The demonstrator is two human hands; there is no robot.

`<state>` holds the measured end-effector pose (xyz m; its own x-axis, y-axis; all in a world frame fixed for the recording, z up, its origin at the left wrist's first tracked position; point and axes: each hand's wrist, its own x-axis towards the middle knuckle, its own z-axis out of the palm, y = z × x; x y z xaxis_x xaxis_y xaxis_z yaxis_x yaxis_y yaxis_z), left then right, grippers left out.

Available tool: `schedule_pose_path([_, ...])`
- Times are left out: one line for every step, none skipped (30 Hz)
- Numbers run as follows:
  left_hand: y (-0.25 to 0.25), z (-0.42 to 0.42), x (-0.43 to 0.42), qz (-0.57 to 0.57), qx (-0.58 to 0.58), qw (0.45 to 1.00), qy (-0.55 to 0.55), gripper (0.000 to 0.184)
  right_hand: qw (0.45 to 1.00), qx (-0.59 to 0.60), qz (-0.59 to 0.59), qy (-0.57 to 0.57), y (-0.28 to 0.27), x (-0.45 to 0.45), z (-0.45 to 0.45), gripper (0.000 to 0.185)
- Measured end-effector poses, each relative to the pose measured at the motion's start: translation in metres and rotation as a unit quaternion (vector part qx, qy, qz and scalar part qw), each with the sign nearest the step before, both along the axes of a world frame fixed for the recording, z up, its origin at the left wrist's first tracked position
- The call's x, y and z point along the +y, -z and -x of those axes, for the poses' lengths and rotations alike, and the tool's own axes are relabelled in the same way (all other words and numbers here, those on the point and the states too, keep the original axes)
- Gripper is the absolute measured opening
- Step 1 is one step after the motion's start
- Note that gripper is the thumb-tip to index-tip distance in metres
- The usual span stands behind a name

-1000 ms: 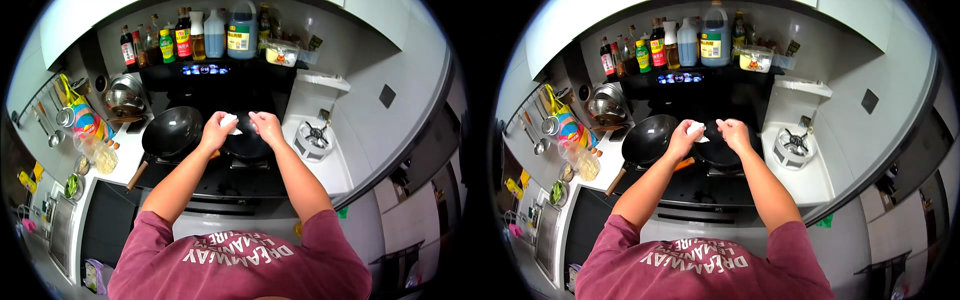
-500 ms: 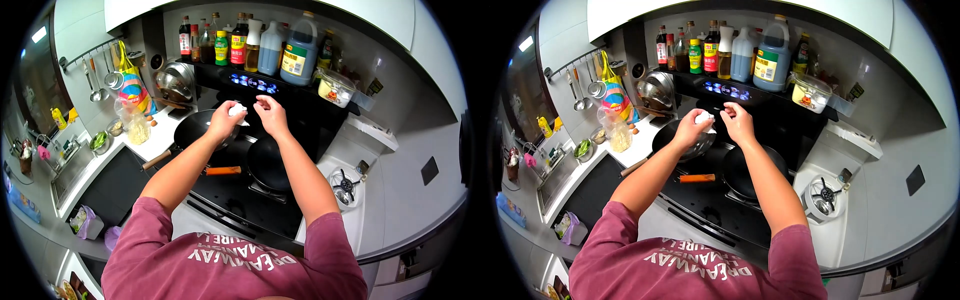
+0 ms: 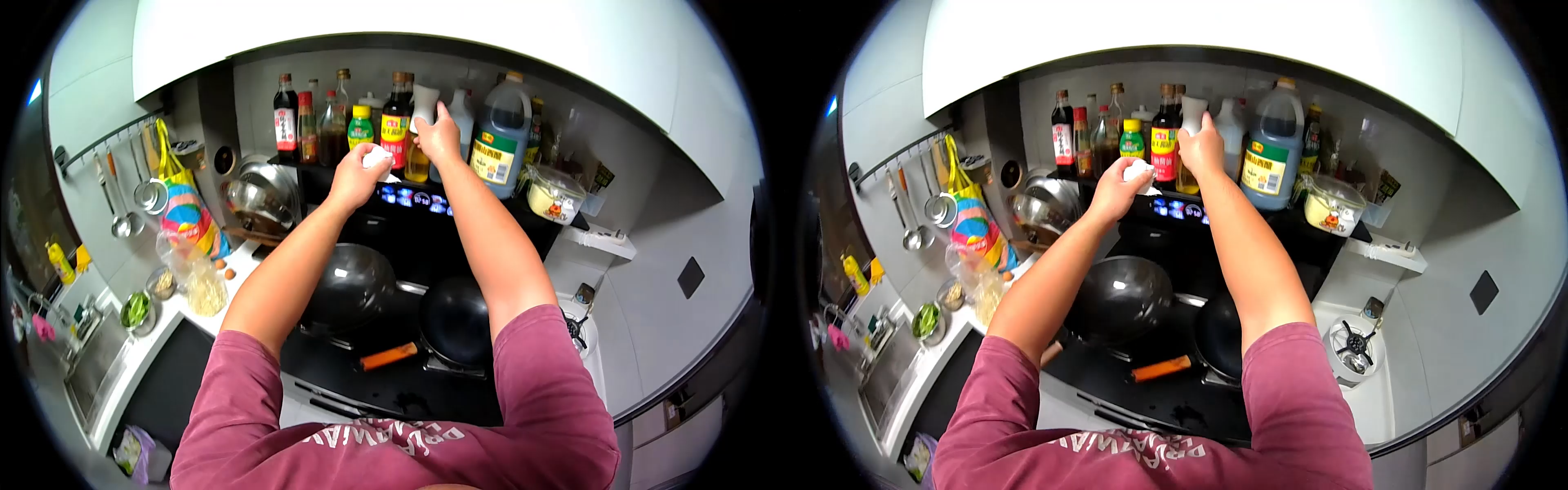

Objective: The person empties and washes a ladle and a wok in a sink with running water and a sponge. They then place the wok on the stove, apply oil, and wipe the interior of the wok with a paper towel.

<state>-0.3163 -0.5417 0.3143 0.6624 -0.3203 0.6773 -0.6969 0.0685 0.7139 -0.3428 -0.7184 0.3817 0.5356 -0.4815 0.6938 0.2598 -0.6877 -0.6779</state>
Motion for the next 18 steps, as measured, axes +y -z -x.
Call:
schedule_pose_path([-0.008, -0.009, -0.002, 0.008, -0.015, 1.000, 0.006, 0.035, 0.999, 0.009, -0.034, -0.007, -0.009, 0.005, -0.002, 0.065])
schedule_pose_path([-0.015, -0.015, -0.004, 0.006, -0.014, 1.000, 0.010, 0.034, 0.999, -0.007, -0.040, -0.002, -0.013, 0.006, -0.010, 0.066])
schedule_pose_path([-0.020, -0.020, -0.006, 0.010, -0.010, 1.000, 0.024, 0.034, 0.997, -0.005, -0.072, 0.009, -0.017, 0.010, -0.015, 0.063])
schedule_pose_path([-0.023, -0.025, -0.009, 0.011, -0.011, 0.999, 0.033, 0.034, 0.997, 0.007, -0.072, 0.039, -0.021, 0.012, -0.017, 0.059])
schedule_pose_path([-0.024, -0.029, -0.010, 0.011, -0.011, 0.999, 0.039, 0.034, 0.995, 0.022, -0.072, 0.066, -0.026, 0.014, -0.021, 0.054])
schedule_pose_path([-0.025, -0.032, -0.010, 0.018, -0.006, 0.998, 0.057, 0.035, 0.988, -0.003, -0.031, 0.150, -0.024, 0.001, -0.043, 0.046])
schedule_pose_path([-0.024, -0.034, -0.010, 0.020, -0.003, 0.998, 0.067, 0.036, 0.985, 0.010, -0.044, 0.167, -0.031, 0.009, -0.043, 0.046])
schedule_pose_path([-0.023, -0.037, -0.010, 0.024, 0.012, 0.996, 0.082, 0.036, 0.981, 0.026, -0.058, 0.185, -0.035, 0.015, -0.042, 0.045])
schedule_pose_path([-0.021, -0.040, -0.011, 0.027, 0.028, 0.995, 0.097, 0.036, 0.975, 0.042, -0.072, 0.204, -0.039, 0.020, -0.039, 0.045])
schedule_pose_path([-0.018, -0.043, -0.010, 0.016, 0.030, 0.995, 0.089, 0.036, 0.967, 0.042, -0.045, 0.248, -0.044, 0.031, -0.033, 0.048])
schedule_pose_path([-0.013, -0.048, -0.011, 0.022, 0.029, 0.995, 0.097, 0.037, 0.962, 0.029, -0.041, 0.267, -0.043, 0.033, -0.035, 0.049])
schedule_pose_path([-0.006, -0.053, -0.012, 0.028, 0.029, 0.994, 0.103, 0.039, 0.958, 0.018, -0.037, 0.284, -0.042, 0.034, -0.038, 0.050])
schedule_pose_path([-0.001, -0.055, -0.011, 0.033, 0.030, 0.993, 0.109, 0.040, 0.953, 0.006, -0.033, 0.301, -0.040, 0.036, -0.040, 0.051])
schedule_pose_path([0.004, -0.057, -0.010, 0.025, 0.033, 0.993, 0.108, 0.039, 0.950, 0.011, -0.025, 0.310, -0.040, 0.038, -0.040, 0.055])
schedule_pose_path([0.008, -0.058, -0.008, 0.021, 0.038, 0.993, 0.108, 0.039, 0.947, 0.005, -0.006, 0.322, -0.037, 0.041, -0.039, 0.057])
schedule_pose_path([0.012, -0.060, -0.007, 0.017, 0.043, 0.993, 0.108, 0.039, 0.943, -0.002, 0.013, 0.333, -0.036, 0.049, -0.033, 0.058])
schedule_pose_path([0.015, -0.060, -0.006, 0.013, 0.048, 0.993, 0.109, 0.039, 0.939, -0.008, 0.032, 0.343, -0.035, 0.055, -0.029, 0.060])
schedule_pose_path([0.017, -0.060, -0.005, 0.010, 0.054, 0.993, 0.101, 0.039, 0.937, 0.017, 0.030, 0.348, -0.035, 0.059, -0.027, 0.061])
